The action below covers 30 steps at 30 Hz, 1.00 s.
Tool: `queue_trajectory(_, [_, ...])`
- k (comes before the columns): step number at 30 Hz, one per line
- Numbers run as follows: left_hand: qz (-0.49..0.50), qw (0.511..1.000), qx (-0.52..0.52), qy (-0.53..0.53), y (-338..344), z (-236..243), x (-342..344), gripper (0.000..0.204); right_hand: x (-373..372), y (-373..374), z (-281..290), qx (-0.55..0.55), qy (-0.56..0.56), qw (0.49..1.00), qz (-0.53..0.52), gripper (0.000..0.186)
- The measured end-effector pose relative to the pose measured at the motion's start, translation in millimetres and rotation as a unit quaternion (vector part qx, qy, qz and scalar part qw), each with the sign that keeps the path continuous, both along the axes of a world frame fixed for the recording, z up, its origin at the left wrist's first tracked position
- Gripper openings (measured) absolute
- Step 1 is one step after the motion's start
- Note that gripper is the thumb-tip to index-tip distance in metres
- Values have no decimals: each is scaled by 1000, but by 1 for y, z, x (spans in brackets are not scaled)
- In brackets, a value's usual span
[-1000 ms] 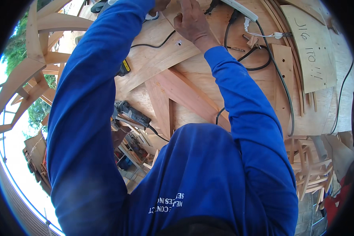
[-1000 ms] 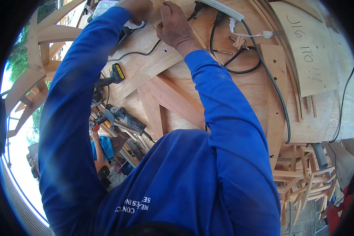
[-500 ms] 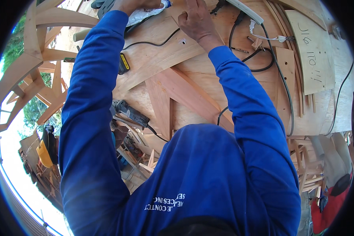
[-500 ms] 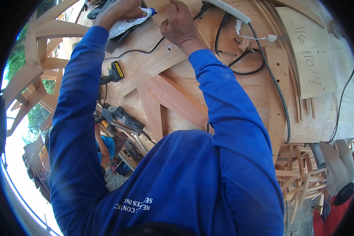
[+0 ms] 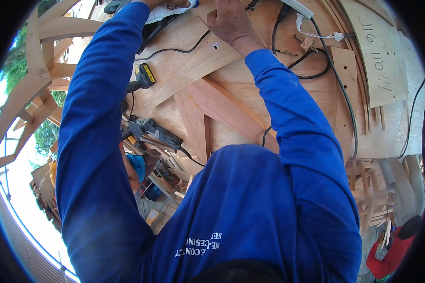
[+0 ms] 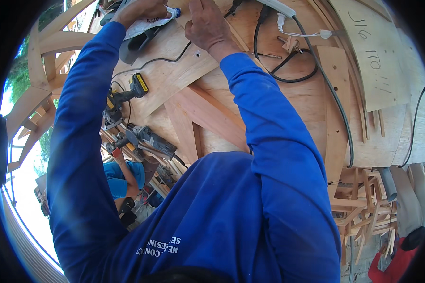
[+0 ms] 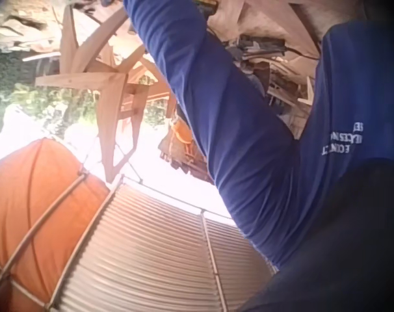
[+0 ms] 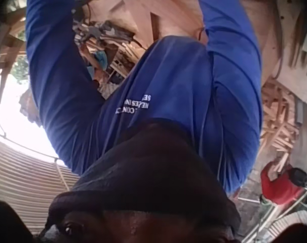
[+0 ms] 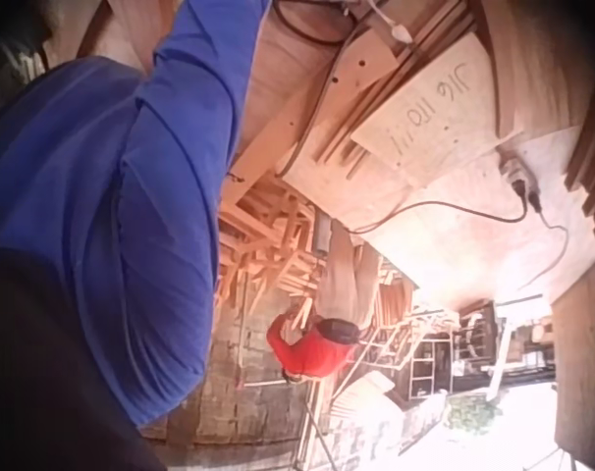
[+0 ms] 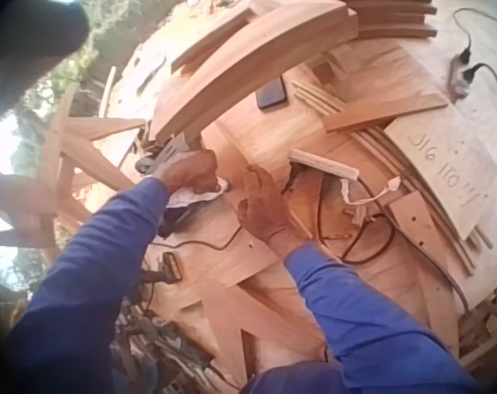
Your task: Cutting a wooden piece with a hand saw and then sanding wood with an angle grinder in a workshop.
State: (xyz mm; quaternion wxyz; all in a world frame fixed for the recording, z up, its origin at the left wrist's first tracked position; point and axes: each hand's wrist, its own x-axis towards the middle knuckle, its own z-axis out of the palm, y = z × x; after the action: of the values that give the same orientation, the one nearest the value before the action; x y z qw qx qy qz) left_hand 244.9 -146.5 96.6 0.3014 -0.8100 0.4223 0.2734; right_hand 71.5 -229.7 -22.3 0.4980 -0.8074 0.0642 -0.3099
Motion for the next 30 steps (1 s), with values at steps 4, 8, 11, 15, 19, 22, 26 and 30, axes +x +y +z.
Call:
queue_trajectory(4, [15, 999, -28, 14, 23, -19, 21, 27, 0, 2, 10, 0, -15, 1000, -5, 59])
queue_trajectory(8, [20, 1000, -18, 15, -26, 8, -12, 25, -2, -5, 4, -22, -14, 999, -21, 49])
queue_trajectory(11, [12, 994, -84, 63, -28, 51, -31, 24, -2, -7, 6, -18, 0, 1000, 5, 50])
queue_trajectory(15, [10, 974, -171, 148, -14, 51, -35, 28, -2, -5, 8, -17, -23, 1000, -2, 49])
queue_trajectory(19, [76, 992, -25, 95, 11, 37, -34, 41, -1, -5, 10, -6, -28, 1000, 9, 45])
queue_trajectory(22, [148, 979, -87, 108, 57, 45, -25, 42, -4, -5, 22, -106, 37, 994, 16, 43])
queue_trajectory(26, [288, 924, -232, 95, 99, 44, -39, 47, -5, -3, 24, -196, 86, 975, 59, 45])
queue_trajectory(30, [372, 849, -358, 112, 118, 43, -70, 50, -6, 1, 17, -266, 120, 952, 92, 51])
